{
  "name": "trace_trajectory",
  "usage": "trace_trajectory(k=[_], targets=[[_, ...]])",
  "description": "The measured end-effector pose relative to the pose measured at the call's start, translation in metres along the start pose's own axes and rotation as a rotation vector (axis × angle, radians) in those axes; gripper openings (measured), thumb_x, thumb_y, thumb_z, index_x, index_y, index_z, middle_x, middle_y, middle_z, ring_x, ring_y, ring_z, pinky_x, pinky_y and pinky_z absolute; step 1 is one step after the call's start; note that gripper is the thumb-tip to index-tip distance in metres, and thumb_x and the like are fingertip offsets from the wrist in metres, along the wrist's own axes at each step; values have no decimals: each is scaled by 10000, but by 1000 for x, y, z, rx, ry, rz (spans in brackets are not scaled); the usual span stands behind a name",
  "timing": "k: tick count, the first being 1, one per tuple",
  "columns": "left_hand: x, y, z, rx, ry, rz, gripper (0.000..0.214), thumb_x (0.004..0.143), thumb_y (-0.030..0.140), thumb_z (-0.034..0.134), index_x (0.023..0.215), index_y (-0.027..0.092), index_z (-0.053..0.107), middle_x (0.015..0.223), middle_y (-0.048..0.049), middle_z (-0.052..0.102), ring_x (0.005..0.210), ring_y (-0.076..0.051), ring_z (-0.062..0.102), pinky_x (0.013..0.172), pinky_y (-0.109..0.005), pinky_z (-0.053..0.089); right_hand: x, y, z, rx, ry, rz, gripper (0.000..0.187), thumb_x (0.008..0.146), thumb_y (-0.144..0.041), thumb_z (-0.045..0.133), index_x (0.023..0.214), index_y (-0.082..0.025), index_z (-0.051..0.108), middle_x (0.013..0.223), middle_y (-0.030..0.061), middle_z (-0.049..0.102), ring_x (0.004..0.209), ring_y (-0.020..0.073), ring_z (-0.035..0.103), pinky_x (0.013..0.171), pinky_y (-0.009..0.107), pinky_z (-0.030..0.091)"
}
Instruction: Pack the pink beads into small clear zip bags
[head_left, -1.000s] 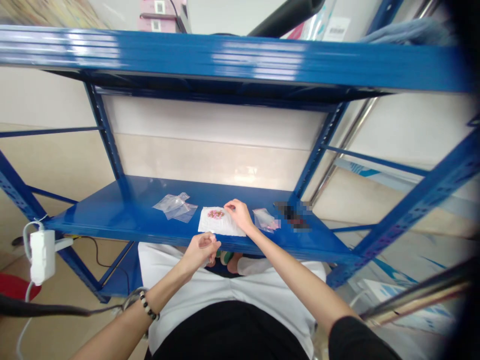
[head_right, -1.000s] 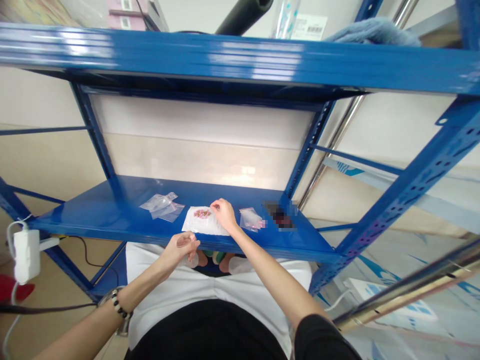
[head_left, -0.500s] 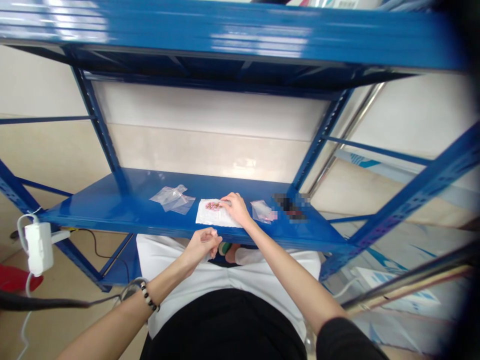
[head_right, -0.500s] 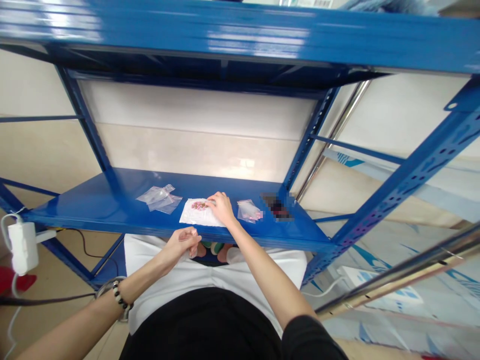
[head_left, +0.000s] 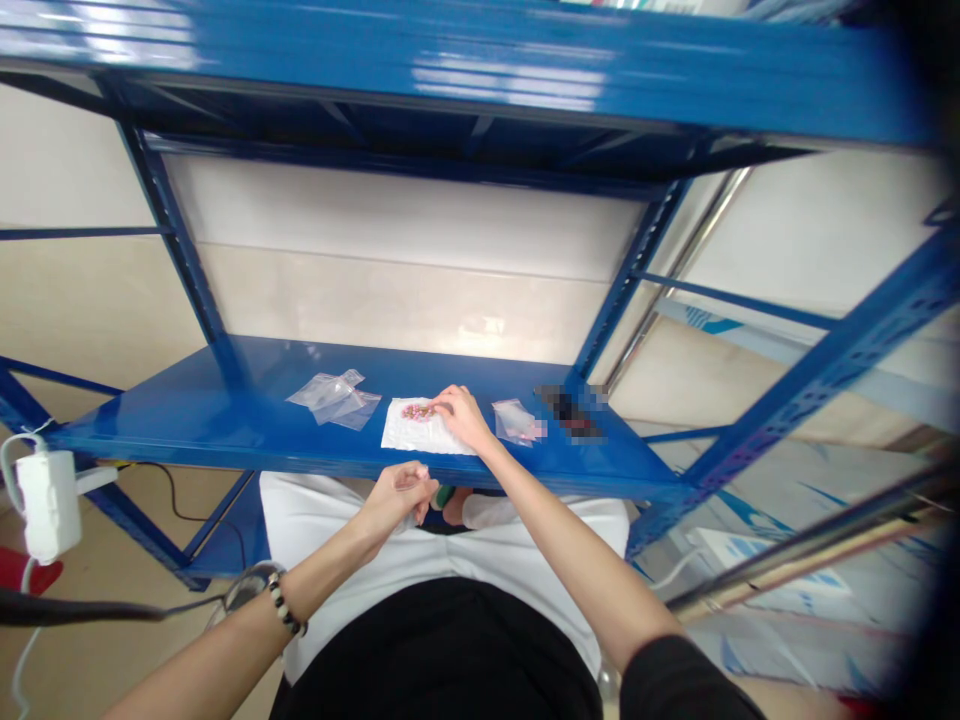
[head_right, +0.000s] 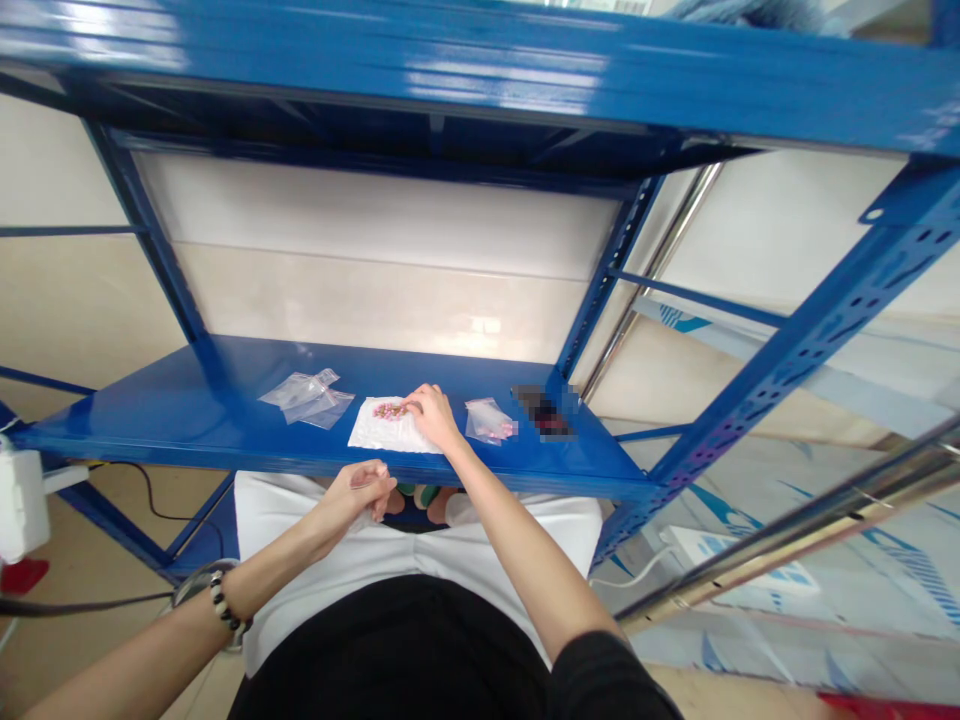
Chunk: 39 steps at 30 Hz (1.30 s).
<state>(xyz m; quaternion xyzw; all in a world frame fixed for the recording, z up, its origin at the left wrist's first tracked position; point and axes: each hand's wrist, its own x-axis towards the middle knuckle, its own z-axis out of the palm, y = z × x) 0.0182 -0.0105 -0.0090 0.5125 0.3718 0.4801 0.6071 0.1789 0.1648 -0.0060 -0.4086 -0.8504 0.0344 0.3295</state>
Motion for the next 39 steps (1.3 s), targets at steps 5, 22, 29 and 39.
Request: trace_trajectory(k=[5,22,29,39], targets=[[0,0,0,-8,0,-9,301,808,372,687,765,181,458,468,44,526,415,-76,435,485,-210,355,0,2,1,-4,48,9,185,867,-121,591,909,-225,737,959,52,633,932,203,520,864,319,398],[1,-4,1,17,10,9,329,790,402,696,727,183,458,447,38,532,387,-79,438,472,-211,352,-3,0,0,-30,59,45,313,816,-22,526,891,-231,747,966,48,640,938,205,514,862,316,394],[4,-15,-2,-1,6,28,322,801,402,687,733,185,459,454,36,536,389,-76,432,454,-198,348,-5,-1,-4,-89,132,112,350,752,43,475,755,-210,717,916,52,627,916,205,520,819,298,398],[1,-13,-2,2,3,43,307,826,393,667,755,190,447,465,48,511,400,-79,426,466,-214,350,-5,-2,-4,-90,132,118,330,761,15,497,796,-215,732,919,41,659,922,203,523,820,295,401]])
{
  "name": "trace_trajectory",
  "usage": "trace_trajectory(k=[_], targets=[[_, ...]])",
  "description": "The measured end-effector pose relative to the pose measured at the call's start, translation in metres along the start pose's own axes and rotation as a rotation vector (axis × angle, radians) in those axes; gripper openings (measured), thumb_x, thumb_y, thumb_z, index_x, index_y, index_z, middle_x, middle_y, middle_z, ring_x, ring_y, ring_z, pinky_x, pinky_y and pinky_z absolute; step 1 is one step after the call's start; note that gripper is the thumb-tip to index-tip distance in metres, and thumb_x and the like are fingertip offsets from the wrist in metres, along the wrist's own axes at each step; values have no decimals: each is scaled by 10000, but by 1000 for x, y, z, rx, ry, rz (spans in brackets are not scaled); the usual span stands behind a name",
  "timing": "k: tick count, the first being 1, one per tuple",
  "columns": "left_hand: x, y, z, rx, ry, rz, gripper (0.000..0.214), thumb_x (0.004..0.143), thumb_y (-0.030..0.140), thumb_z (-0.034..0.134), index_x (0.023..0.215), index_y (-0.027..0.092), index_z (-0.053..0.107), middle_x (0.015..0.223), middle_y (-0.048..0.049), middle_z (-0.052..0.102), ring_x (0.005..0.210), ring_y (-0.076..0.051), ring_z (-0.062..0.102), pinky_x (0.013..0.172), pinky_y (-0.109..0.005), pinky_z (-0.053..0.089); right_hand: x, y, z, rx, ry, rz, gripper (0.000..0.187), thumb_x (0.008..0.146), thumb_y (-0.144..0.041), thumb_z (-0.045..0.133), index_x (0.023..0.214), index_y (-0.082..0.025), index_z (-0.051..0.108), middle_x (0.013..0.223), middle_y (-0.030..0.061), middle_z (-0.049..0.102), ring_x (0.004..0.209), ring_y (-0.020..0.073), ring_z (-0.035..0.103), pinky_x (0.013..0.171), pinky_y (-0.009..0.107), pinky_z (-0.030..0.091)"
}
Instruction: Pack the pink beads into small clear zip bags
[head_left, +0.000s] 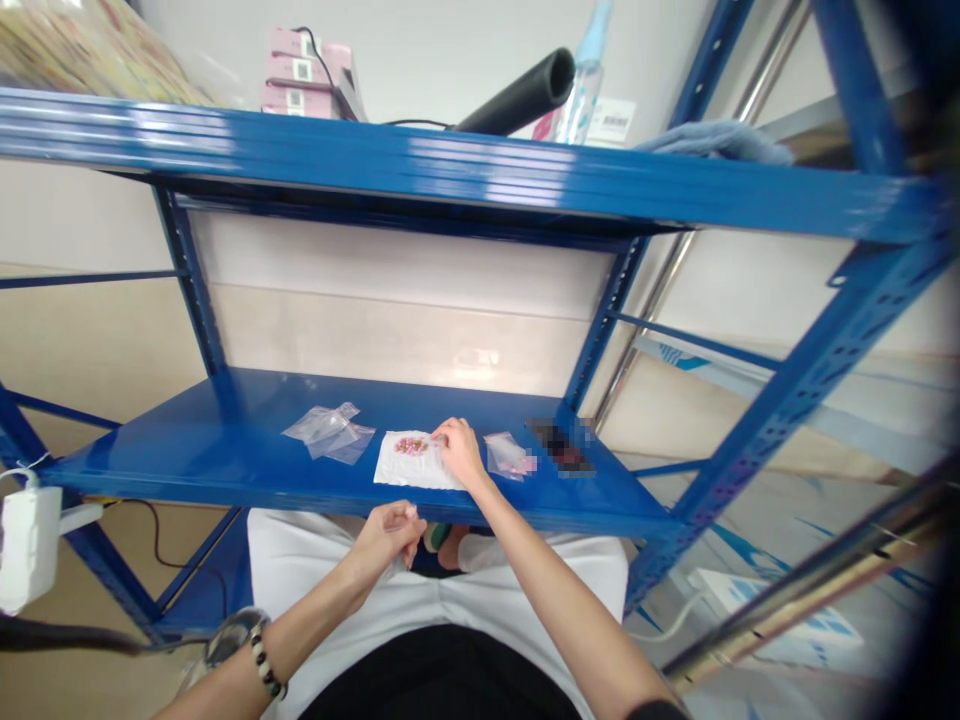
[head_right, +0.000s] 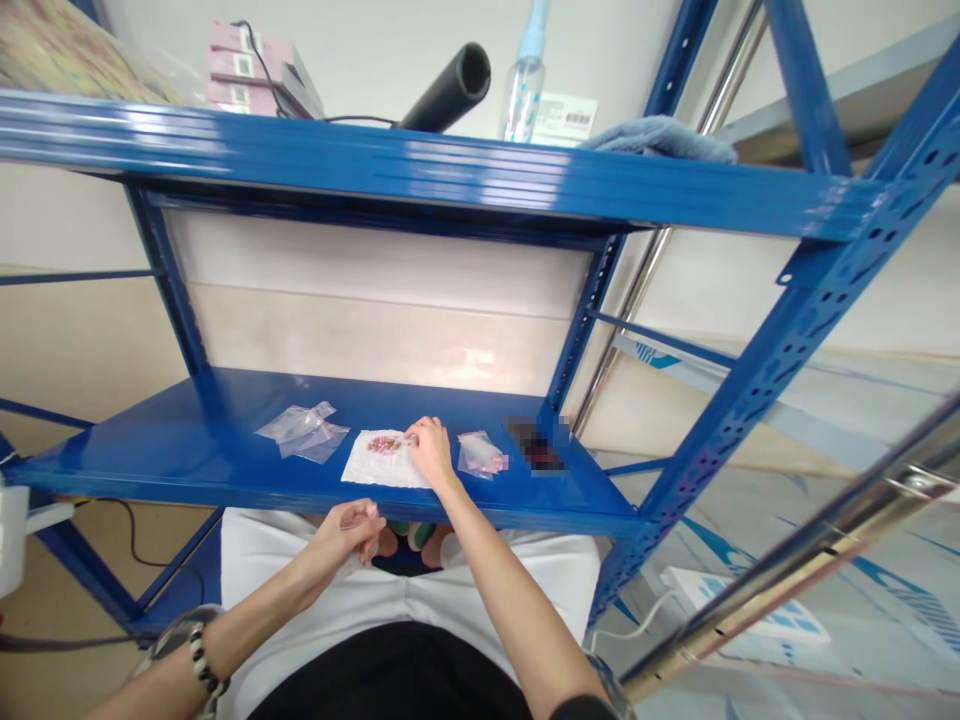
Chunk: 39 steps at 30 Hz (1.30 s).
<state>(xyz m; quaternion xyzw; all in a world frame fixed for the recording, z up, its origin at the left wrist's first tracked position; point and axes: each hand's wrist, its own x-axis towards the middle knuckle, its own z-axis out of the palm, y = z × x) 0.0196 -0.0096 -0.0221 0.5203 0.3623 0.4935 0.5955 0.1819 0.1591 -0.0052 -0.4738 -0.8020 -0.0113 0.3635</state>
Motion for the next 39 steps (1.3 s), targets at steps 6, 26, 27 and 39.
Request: trace_trajectory(k=[6,26,27,39], targets=[[-2,5,0,-4,-8,-14,334,807,416,683,746,190,444,461,47,511,405,-81,426,473,-219,357,1,-7,-4,4,14,58,194,791,-98,581,758,-217,731,905,44,668,915,207,523,817,299,396],[-1,24,-2,-23,72,-10,343,750,413,722,727,183,469,463,53,512,392,-70,422,472,-210,370,2,-19,-18,120,105,58,88,854,-250,659,807,-196,711,940,64,648,960,229,520,873,359,388],[-1,24,-3,-25,73,-12,345,746,411,725,728,183,468,469,50,519,393,-70,424,471,-210,370,2,-26,-22,168,125,29,90,860,-253,652,825,-195,711,947,61,648,968,226,524,896,366,384],[0,28,-6,49,117,8,337,742,406,726,690,179,483,462,36,534,404,-84,443,489,-219,389,-33,-105,-60,663,-173,-201,77,821,-296,710,788,-230,733,962,29,655,1002,201,580,939,378,431]])
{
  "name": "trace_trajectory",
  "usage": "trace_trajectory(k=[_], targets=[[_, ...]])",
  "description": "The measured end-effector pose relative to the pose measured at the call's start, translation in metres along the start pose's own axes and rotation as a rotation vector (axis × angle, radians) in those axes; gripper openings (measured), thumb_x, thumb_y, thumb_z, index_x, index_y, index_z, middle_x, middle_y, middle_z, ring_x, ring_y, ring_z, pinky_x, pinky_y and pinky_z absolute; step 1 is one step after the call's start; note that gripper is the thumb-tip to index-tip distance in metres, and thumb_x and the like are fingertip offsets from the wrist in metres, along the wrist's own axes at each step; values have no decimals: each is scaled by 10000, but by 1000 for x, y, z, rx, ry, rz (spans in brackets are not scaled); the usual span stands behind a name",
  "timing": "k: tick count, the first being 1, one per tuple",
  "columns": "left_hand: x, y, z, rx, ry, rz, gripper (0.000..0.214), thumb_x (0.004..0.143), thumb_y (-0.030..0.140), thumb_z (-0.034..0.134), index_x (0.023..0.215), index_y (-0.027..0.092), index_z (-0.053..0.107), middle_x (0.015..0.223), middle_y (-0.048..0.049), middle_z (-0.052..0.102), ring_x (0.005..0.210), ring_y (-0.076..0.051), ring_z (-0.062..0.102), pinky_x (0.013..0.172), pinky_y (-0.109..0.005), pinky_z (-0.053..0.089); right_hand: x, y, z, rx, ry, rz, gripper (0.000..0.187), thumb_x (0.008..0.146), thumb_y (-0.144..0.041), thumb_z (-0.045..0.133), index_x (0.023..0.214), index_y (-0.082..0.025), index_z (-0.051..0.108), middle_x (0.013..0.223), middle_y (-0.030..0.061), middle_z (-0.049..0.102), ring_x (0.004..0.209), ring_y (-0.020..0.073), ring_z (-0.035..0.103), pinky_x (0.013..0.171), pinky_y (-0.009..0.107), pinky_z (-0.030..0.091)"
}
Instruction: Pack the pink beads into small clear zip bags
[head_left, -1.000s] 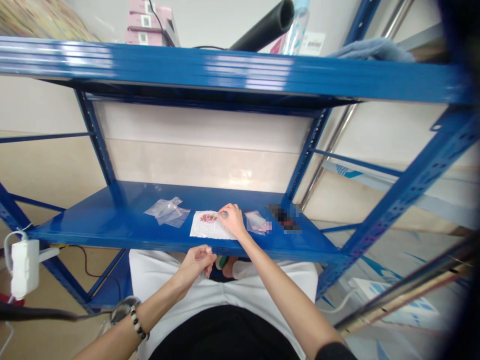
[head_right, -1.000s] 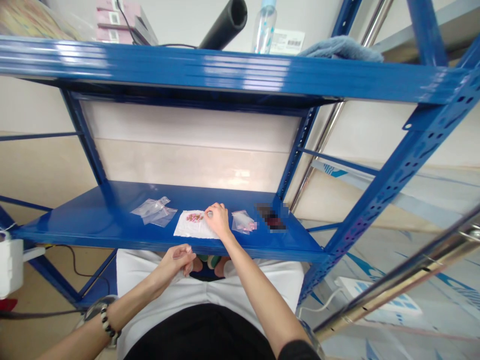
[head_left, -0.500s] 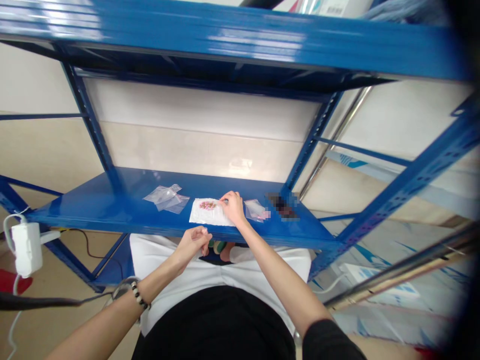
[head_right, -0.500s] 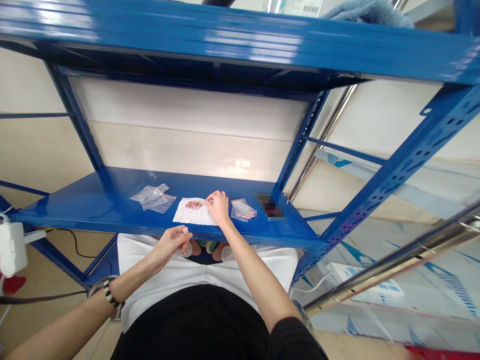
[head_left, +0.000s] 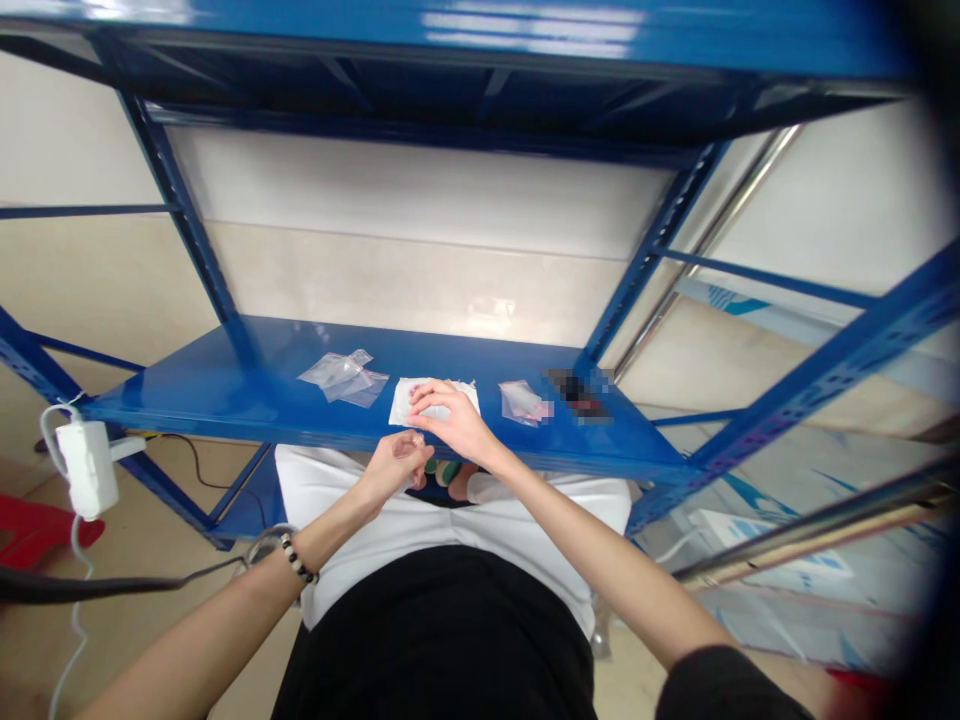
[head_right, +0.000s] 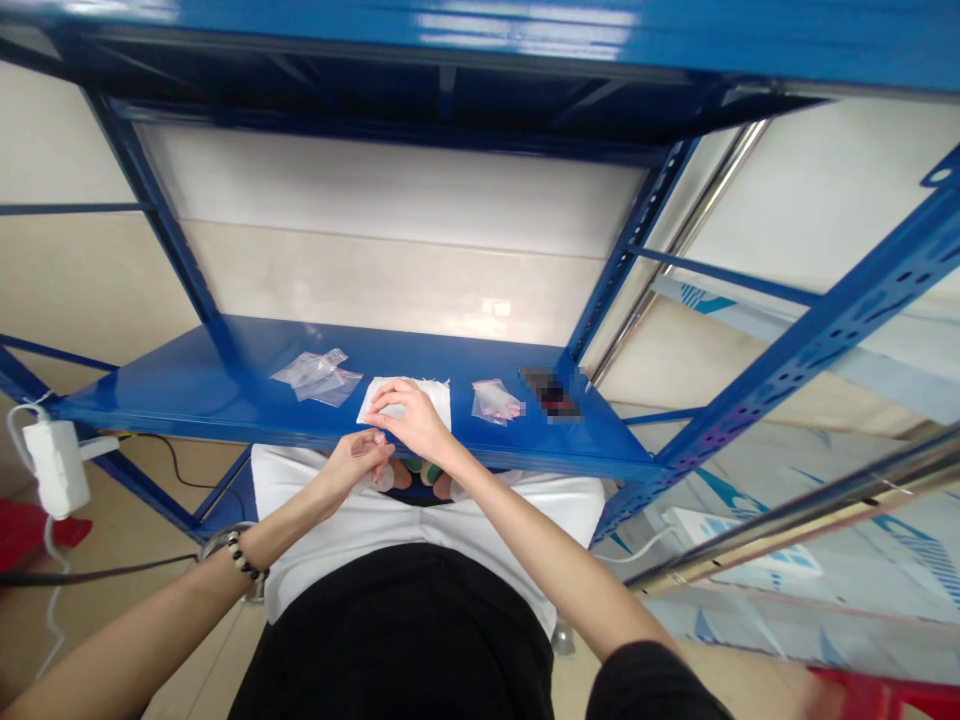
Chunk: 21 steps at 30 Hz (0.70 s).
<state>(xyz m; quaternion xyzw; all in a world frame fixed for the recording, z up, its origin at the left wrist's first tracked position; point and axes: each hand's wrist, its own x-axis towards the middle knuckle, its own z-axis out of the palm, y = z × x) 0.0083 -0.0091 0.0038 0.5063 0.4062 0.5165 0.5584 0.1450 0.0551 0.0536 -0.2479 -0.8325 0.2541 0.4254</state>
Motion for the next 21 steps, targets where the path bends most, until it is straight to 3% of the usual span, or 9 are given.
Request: trace_trajectory(k=[8,13,16,21], targets=[[2,2,-3,-14,-32,17,343,757,417,714,639,160,519,477,9,543,439,-97,462,500,-233,391,-4,1,-2,69,-187,-38,118,865,-307,668,860,-227,754,983,46,674,967,183,602,917,344,455],[2,-1,-3,-158,-41,5,321,758,394,728,724,182,490,482,51,496,423,-73,418,488,-210,380,14,37,-15,-92,10,62,227,930,-319,560,884,-201,748,913,60,696,908,187,618,813,310,468],[1,1,-3,-144,-41,-7,335,749,402,735,713,179,487,478,44,501,421,-73,420,479,-207,377,23,65,-21,-277,125,141,190,919,-284,567,924,-191,733,870,53,687,840,177,608,786,297,449],[2,2,-5,-132,-56,-17,333,752,404,732,716,179,489,483,32,531,418,-76,432,480,-209,383,25,86,-15,-513,93,144,96,874,-255,643,873,-213,729,910,53,665,902,201,559,851,336,400]])
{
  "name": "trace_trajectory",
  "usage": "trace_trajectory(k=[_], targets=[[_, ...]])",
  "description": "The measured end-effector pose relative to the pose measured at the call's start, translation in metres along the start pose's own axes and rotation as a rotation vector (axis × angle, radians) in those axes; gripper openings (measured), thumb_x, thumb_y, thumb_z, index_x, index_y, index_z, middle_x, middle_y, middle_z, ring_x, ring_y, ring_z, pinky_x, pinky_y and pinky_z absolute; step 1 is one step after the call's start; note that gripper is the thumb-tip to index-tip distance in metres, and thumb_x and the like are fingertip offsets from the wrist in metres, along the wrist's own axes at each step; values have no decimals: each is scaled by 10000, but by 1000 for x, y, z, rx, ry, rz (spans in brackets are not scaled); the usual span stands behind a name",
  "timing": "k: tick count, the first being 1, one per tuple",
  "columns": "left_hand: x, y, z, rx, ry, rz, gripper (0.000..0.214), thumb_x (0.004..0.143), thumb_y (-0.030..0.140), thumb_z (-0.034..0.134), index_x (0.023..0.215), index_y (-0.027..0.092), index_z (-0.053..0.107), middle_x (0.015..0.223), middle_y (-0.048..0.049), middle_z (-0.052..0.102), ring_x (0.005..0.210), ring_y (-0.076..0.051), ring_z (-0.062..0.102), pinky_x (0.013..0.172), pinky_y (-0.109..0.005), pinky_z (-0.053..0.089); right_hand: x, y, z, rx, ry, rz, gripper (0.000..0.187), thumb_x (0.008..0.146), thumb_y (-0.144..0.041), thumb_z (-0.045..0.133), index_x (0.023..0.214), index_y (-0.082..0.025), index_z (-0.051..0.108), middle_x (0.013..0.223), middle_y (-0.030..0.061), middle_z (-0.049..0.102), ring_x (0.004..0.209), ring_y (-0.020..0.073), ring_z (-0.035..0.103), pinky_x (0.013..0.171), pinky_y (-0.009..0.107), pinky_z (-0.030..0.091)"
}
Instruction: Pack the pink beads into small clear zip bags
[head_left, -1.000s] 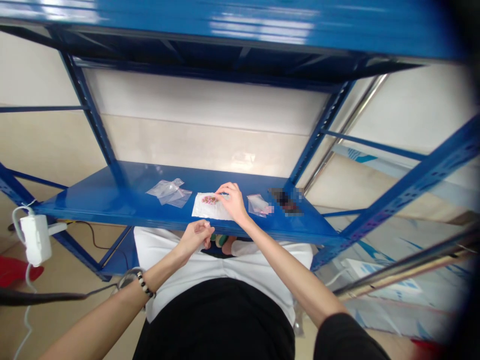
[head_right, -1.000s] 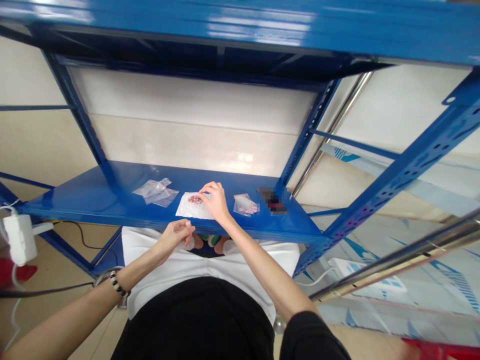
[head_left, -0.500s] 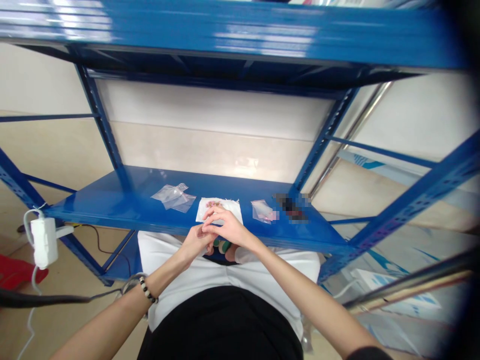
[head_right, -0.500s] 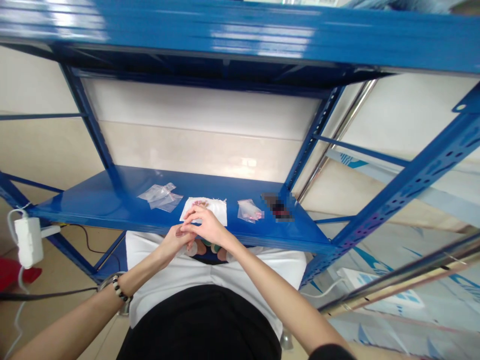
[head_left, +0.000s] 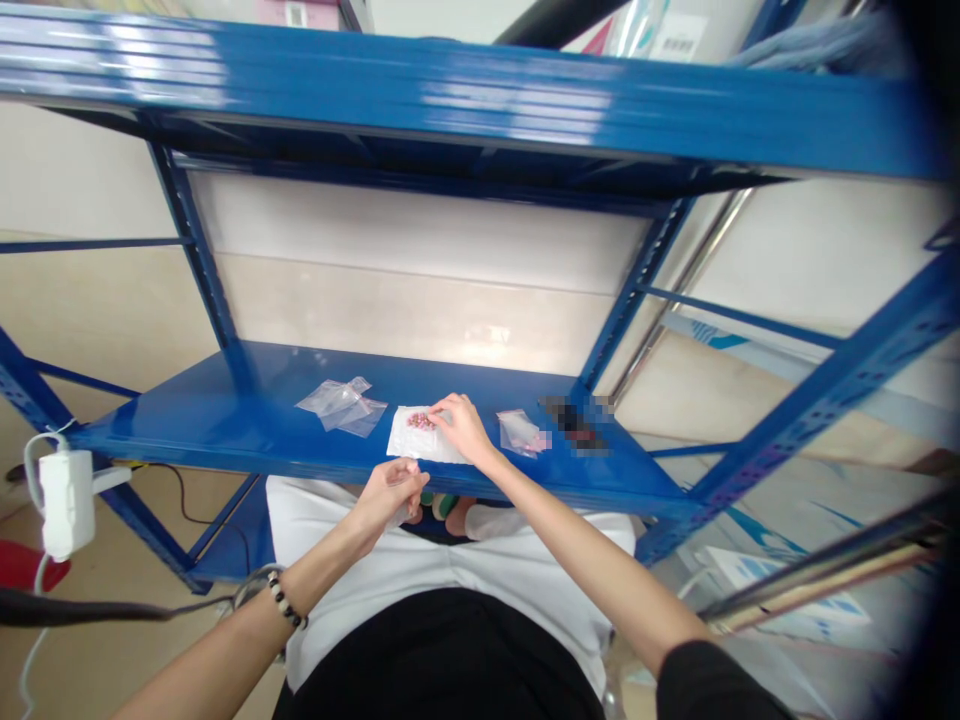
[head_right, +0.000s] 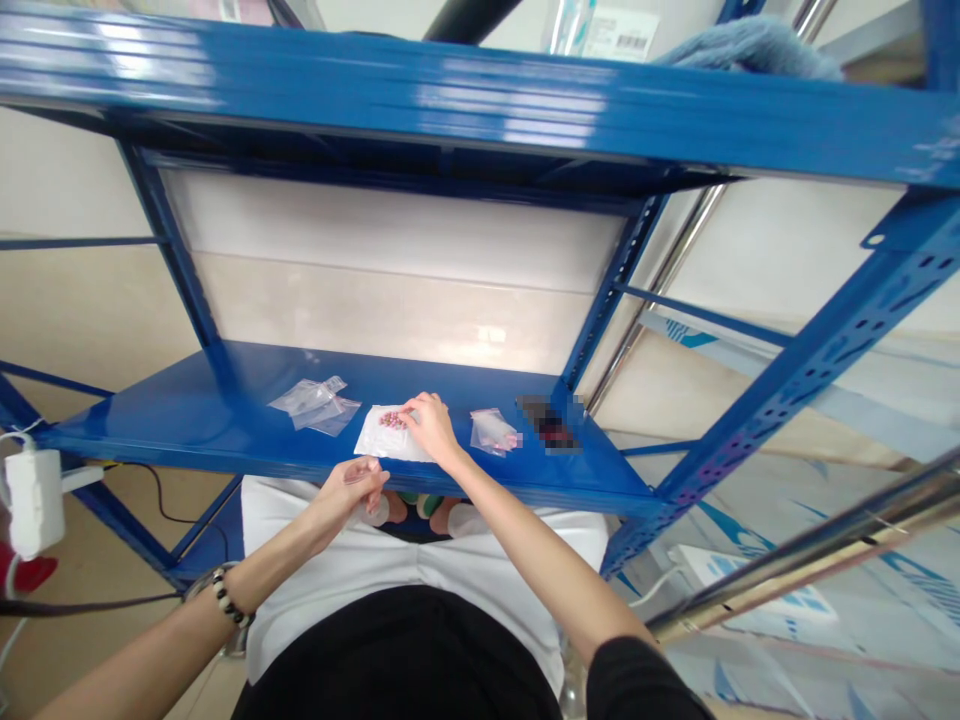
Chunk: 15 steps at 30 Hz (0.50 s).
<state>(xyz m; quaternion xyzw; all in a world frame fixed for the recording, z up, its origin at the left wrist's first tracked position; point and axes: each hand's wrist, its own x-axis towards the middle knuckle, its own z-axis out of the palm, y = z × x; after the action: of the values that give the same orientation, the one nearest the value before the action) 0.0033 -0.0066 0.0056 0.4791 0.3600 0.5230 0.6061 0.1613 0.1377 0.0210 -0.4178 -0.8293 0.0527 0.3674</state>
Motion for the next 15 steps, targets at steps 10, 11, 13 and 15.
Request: trace_trajectory(k=[10,11,13,15], targets=[[-2,0,5,45,21,5,364,713,403,759,690,182,471,447,45,520,379,-65,402,469,-210,380,-12,0,6,-69,-22,5,38,828,-233,703,819,-220,736,941,58,626,950,231,492,846,363,383],[-2,0,5,52,19,6,363,713,401,759,691,181,471,448,44,523,380,-66,404,468,-209,378,-13,0,7,-75,-24,-4,33,826,-235,706,816,-222,735,948,57,623,957,231,488,849,364,381],[-1,0,4,61,16,11,357,718,396,757,695,180,473,446,44,523,381,-65,407,467,-206,375,-14,0,7,-91,-29,-22,31,827,-236,706,816,-225,733,961,56,617,971,231,480,853,364,377],[0,-1,3,65,6,10,350,725,394,754,704,178,479,449,43,525,381,-64,408,467,-205,373,-16,-1,9,-113,-37,-33,39,837,-226,693,832,-229,732,970,58,614,983,232,474,850,364,373]])
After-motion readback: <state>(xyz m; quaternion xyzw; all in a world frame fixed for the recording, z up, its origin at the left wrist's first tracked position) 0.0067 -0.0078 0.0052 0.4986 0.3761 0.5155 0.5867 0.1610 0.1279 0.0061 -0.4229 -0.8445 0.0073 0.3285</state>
